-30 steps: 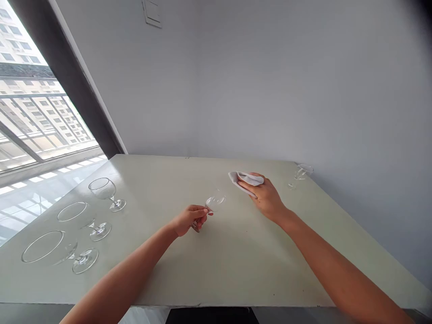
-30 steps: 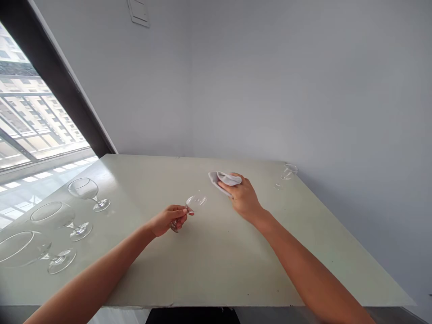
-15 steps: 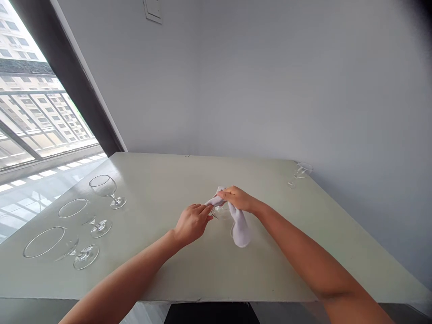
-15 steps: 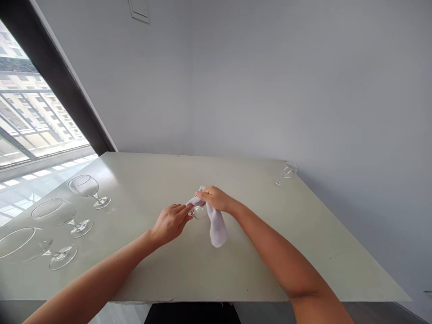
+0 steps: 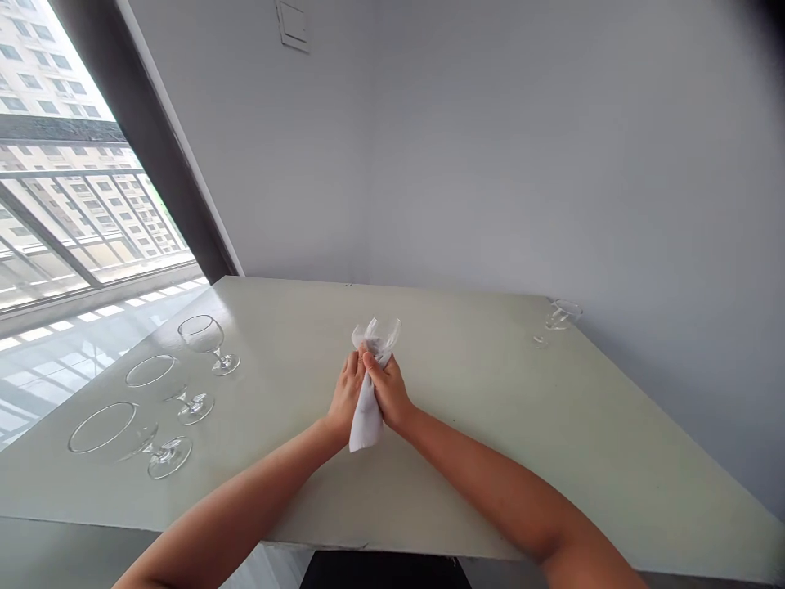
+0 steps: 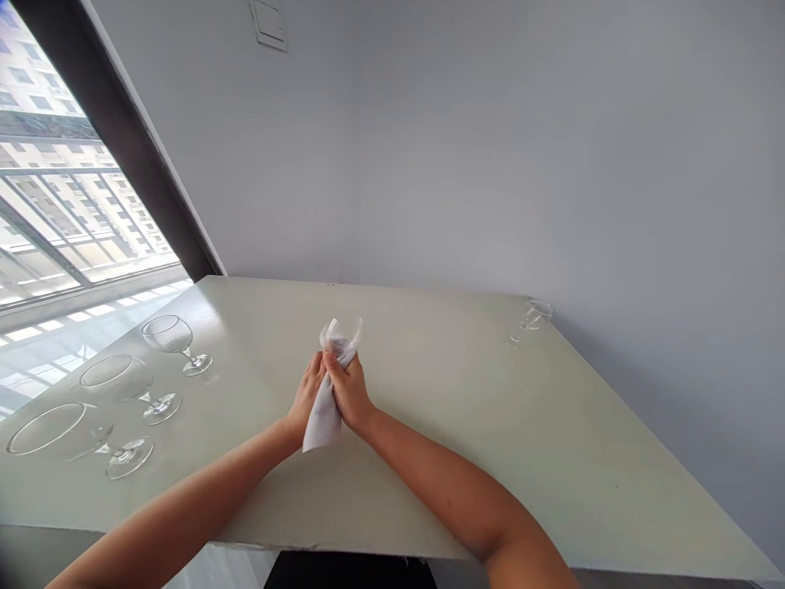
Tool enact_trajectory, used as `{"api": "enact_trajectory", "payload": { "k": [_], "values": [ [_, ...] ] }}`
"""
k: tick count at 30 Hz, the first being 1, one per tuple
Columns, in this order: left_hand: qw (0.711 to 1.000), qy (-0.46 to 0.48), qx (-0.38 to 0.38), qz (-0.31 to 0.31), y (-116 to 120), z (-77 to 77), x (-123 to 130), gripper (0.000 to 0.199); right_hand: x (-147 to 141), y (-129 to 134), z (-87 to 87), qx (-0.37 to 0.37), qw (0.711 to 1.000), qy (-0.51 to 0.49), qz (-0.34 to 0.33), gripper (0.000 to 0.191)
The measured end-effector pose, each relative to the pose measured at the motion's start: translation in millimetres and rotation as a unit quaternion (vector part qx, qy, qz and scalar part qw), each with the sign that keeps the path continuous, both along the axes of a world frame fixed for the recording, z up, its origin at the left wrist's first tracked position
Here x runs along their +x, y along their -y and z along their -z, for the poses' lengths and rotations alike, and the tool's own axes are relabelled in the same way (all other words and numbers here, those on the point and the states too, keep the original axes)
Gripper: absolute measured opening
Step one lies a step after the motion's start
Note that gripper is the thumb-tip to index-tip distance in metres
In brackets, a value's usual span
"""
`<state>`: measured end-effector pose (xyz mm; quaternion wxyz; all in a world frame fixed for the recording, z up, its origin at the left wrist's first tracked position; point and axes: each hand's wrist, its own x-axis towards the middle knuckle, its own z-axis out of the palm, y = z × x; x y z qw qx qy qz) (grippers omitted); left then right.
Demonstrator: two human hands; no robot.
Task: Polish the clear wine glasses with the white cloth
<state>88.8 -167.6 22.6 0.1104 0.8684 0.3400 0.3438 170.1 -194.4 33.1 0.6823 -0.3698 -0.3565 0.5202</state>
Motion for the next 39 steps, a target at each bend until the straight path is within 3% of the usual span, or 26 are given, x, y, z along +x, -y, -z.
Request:
{"api": "enact_trajectory", "payload": {
  "k": [2, 5, 8, 10, 12, 14, 15, 17, 19, 21, 23, 25, 27, 29, 31, 32, 35, 39],
  "values": [
    [1.0, 0.015, 0.002, 0.008, 1.5, 0.2, -1.0, 0.041, 4.4, -7.1, 3.5, -0.023, 1.0, -0.004, 0.018, 0.032],
    [0.997, 0.074, -0.033, -0.013, -2.2, -3.8, -4.9, 0.031, 24.1, -13.8, 6.1, -0.068, 0.997, 0.004, 0.036, 0.033],
    [0.971, 0.179, -0.156, -0.028, -10.5, -11.0, -9.1, 0.024, 42.6, -9.2, -0.5, -0.106, 0.994, 0.004, -0.038, 0.039],
    [0.917, 0.242, -0.315, 0.031, -15.9, -15.3, -11.6, 0.035, 47.7, -1.1, -6.8, -0.114, 0.986, -0.004, -0.122, 0.042],
    [0.822, 0.277, -0.483, 0.123, -19.7, -17.9, -13.7, 0.046, 47.0, 6.9, -10.1, -0.119, 0.974, -0.002, -0.193, 0.043],
    [0.729, 0.291, -0.591, 0.184, -21.8, -18.2, -15.0, 0.049, 43.4, 11.2, -7.9, -0.13, 0.962, 0.009, -0.24, 0.045],
    [0.7, 0.301, -0.619, 0.19, -22.4, -17.6, -15.2, 0.049, 41.8, 11.4, -4.8, -0.137, 0.958, 0.02, -0.25, 0.046],
    [0.677, 0.329, -0.637, 0.167, -23.9, -14.8, -14.7, 0.047, 40.6, 8.0, 3.8, -0.146, 0.959, 0.058, -0.234, 0.047],
    [0.682, 0.357, -0.627, 0.121, -26.3, -10.7, -13.3, 0.046, 42.9, 2.8, 12.4, -0.136, 0.962, 0.141, -0.192, 0.046],
    [0.688, 0.376, -0.616, 0.076, -30.0, -5.8, -12.0, 0.046, 46.9, -0.4, 17.8, -0.104, 0.945, 0.277, -0.138, 0.044],
    [0.683, 0.401, -0.61, 0.027, -34.8, -0.9, -11.8, 0.043, 49.6, 0.8, 19.6, -0.054, 0.888, 0.45, -0.075, 0.038],
    [0.668, 0.435, -0.604, -0.01, -39.7, 3.0, -13.0, 0.035, 48.5, 5.3, 19.5, 0.023, 0.794, 0.608, -0.014, 0.03],
    [0.652, 0.456, -0.605, -0.006, -43.4, 4.5, -15.0, 0.026, 44.3, 10.2, 20.0, 0.132, 0.695, 0.707, 0.01, 0.028],
    [0.634, 0.463, -0.619, 0.019, -44.7, 2.9, -17.1, 0.022, 40.1, 12.6, 22.0, 0.231, 0.614, 0.754, 0.012, 0.033],
    [0.613, 0.47, -0.634, 0.027, -43.4, -1.7, -18.5, 0.021, 38.7, 11.6, 24.9, 0.279, 0.564, 0.777, 0.017, 0.035],
    [0.603, 0.475, -0.64, 0.027, -41.8, -4.7, -18.9, 0.02, 39.4, 10.2, 26.2, 0.285, 0.555, 0.781, 0.027, 0.034],
    [0.568, 0.474, -0.67, 0.06, -34.5, -13.0, -18.1, 0.022, 44.3, 6.2, 28.5, 0.283, 0.576, 0.764, 0.066, 0.028],
    [0.526, 0.469, -0.698, 0.126, -22.4, -15.4, -11.8, 0.026, 48.1, 7.7, 25.7, 0.278, 0.692, 0.654, 0.125, 0.029]
  ]
}}
